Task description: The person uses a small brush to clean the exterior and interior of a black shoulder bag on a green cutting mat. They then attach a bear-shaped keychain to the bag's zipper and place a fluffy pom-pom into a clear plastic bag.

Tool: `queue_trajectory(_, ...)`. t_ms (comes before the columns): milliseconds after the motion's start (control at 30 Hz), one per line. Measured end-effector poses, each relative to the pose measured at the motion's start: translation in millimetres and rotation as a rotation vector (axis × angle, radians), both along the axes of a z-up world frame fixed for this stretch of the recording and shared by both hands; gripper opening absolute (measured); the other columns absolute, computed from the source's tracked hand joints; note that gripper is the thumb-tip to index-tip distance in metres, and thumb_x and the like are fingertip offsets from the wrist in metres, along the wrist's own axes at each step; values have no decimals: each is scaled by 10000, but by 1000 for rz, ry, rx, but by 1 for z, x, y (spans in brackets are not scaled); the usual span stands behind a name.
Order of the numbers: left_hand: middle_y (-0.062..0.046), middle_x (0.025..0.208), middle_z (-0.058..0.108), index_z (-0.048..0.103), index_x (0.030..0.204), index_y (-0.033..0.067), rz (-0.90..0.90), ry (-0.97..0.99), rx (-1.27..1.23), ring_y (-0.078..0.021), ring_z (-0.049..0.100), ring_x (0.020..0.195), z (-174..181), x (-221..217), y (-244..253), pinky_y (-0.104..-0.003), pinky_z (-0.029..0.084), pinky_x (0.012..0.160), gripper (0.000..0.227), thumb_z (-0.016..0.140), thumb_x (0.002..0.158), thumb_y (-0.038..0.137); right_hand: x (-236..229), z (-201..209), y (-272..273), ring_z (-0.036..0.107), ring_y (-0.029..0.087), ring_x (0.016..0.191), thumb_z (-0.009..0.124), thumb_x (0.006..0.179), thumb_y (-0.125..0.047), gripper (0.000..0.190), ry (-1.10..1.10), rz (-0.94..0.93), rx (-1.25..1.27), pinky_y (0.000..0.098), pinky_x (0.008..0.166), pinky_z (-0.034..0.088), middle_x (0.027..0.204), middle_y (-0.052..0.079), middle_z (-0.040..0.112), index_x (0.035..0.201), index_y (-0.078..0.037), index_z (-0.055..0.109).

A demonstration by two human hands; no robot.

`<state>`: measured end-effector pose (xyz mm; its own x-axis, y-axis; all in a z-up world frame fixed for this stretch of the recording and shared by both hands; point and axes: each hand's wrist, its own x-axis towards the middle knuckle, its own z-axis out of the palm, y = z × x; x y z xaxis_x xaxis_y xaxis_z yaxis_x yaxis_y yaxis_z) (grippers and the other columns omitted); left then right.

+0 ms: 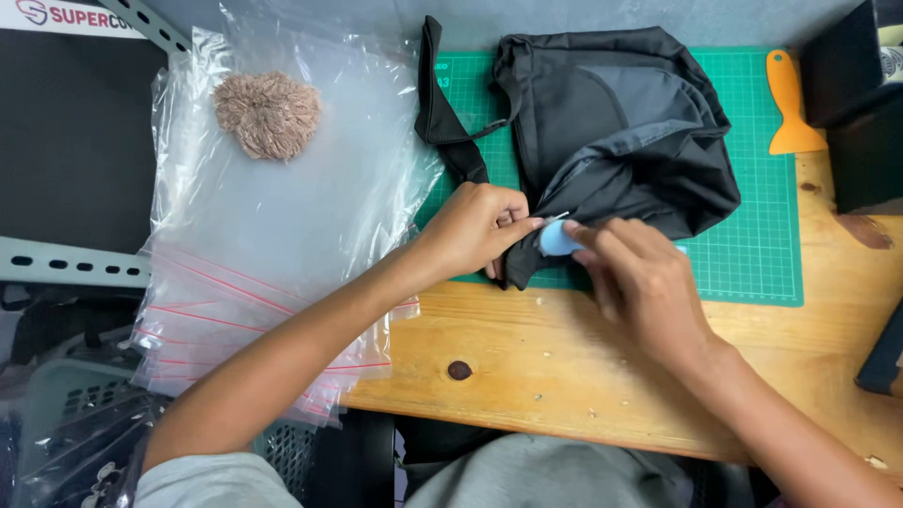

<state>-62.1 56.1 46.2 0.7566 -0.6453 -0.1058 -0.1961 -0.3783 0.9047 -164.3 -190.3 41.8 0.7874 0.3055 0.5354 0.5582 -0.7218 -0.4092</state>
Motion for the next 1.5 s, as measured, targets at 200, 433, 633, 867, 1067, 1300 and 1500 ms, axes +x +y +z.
queue_trajectory(200, -80, 604, 755, 686, 857, 59, -10, -66, -11, -215, 759, 436, -29, 13, 1, -259, 551, 444, 241, 731, 1062, 176, -15, 21, 36, 628, 348, 716, 665, 1096, -95, 121, 42, 168, 73, 471, 650, 521, 818, 74, 609, 1011, -78, 749)
queue_trajectory(433, -125, 627, 746, 692, 877, 24, -26, -1, -74, -261, 784, 479, -32, 9, 0, -299, 578, 446, 206, 735, 1052, 123, -11, 5, 18, 618, 300, 714, 643, 1124, -29, 165, -52, 58, -30, 428, 635, 516, 930, 62, 670, 1158, -91, 792)
queue_trajectory(633, -126, 659, 760, 712, 884, 23, 37, 86, -85, -266, 775, 467, -35, 5, 3, -288, 573, 404, 192, 706, 1053, 113, -2, 3, 16, 705, 386, 773, 737, 1077, -28, 113, 99, 73, 188, 462, 641, 566, 932, 122, 724, 1178, -40, 786)
queue_trajectory(867, -75, 858, 738, 708, 1040, 121, 93, -492, 39, -323, 784, 755, 7, -43, 26, -416, 570, 651, 204, 719, 1104, 314, 4, 17, 4, 775, 492, 1032, 755, 1101, -84, 230, 329, -34, 309, 547, 847, 610, 1121, 208, 788, 1322, -26, 733)
queue_trajectory(1067, -67, 1142, 688, 760, 1066, 98, -114, -733, 136, -353, 638, 1129, 23, -59, 52, -475, 477, 922, 279, 755, 1062, 377, 6, 19, 1, 752, 489, 984, 745, 1110, -97, 304, 381, -50, 305, 557, 878, 595, 988, 210, 730, 1412, -66, 760)
queue_trajectory(1300, 0, 754, 588, 632, 892, 95, -85, -587, 119, -250, 593, 730, 26, -70, 63, -403, 429, 954, 306, 741, 1109, 282, 13, 11, -13, 714, 288, 1103, 694, 1131, -84, 285, 391, -45, 177, 399, 943, 522, 1252, 120, 788, 1411, -35, 725)
queue_trajectory(1500, -57, 931, 784, 804, 1042, 77, 57, -523, 202, -317, 728, 851, 19, -82, 78, -451, 497, 915, 134, 721, 1061, 181, -15, 23, 14, 654, 277, 880, 690, 1167, 27, 232, 154, -20, 195, 375, 792, 524, 1180, 180, 740, 1396, 61, 707)
